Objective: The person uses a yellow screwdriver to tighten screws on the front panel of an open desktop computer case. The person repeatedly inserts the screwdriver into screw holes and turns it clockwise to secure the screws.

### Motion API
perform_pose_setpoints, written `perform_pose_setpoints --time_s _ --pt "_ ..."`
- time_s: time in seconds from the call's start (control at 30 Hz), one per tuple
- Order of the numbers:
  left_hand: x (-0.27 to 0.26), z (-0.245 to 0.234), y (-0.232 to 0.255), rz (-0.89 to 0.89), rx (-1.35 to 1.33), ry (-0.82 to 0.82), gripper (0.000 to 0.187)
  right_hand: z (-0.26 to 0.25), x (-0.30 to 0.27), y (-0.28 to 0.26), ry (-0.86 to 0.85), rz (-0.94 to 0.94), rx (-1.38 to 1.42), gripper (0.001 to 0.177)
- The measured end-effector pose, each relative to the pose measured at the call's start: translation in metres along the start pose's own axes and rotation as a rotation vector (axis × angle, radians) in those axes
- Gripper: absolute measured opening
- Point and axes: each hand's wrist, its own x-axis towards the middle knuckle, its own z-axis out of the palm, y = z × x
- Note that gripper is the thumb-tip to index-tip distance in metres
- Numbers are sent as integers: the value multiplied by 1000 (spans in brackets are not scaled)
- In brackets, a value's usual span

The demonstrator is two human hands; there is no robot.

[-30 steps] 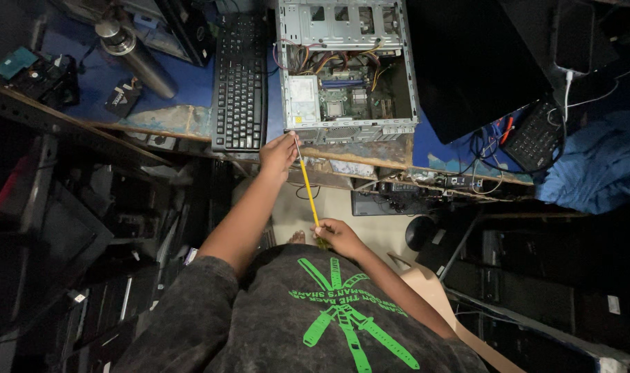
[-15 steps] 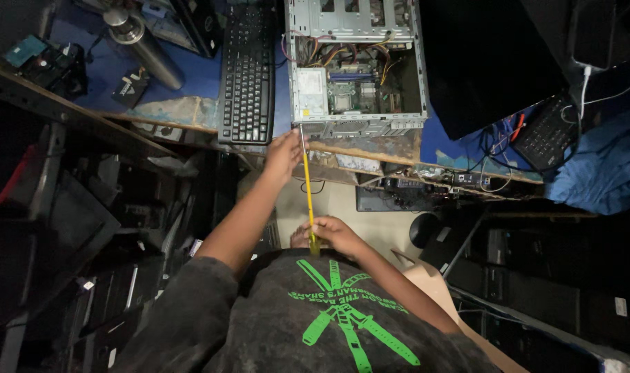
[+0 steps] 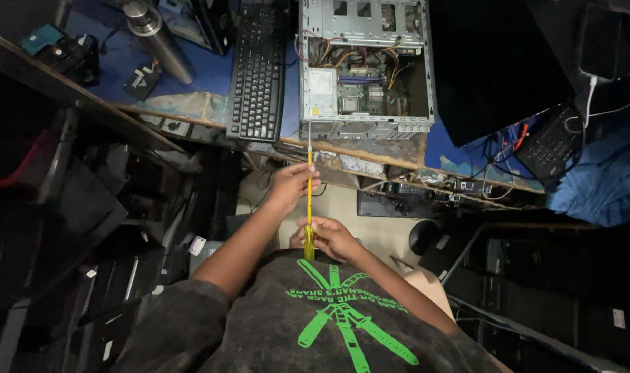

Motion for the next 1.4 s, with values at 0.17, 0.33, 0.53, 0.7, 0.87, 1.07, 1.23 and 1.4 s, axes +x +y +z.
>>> perform_pose_setpoints --time_s 0.17,0.33,0.53,0.7,0.87,1.07,1.23,1.4 --pt "-11 11 8 92 52 98 24 17 -3 -12 274 99 -133 30" --pt "-14 22 11 203 117 197 24 16 -9 -15 355 88 -500 31" --pt "1 26 -1 324 183 180 28 7 -9 3 259 -35 -700 35" --pt "-1 17 1 129 151 64 29 8 -8 -1 90 -15 -415 38" --pt "-14 12 4 -15 47 -30 28 18 -6 -12 79 83 -433 43" --pt "-8 16 -3 105 55 72 25 29 -11 -23 415 126 -934 32" --pt "-8 16 0 126 87 71 26 21 -8 -14 325 -68 -879 27" --pt "-15 9 19 -54 20 -94 27 11 -3 -10 228 -7 -409 30"
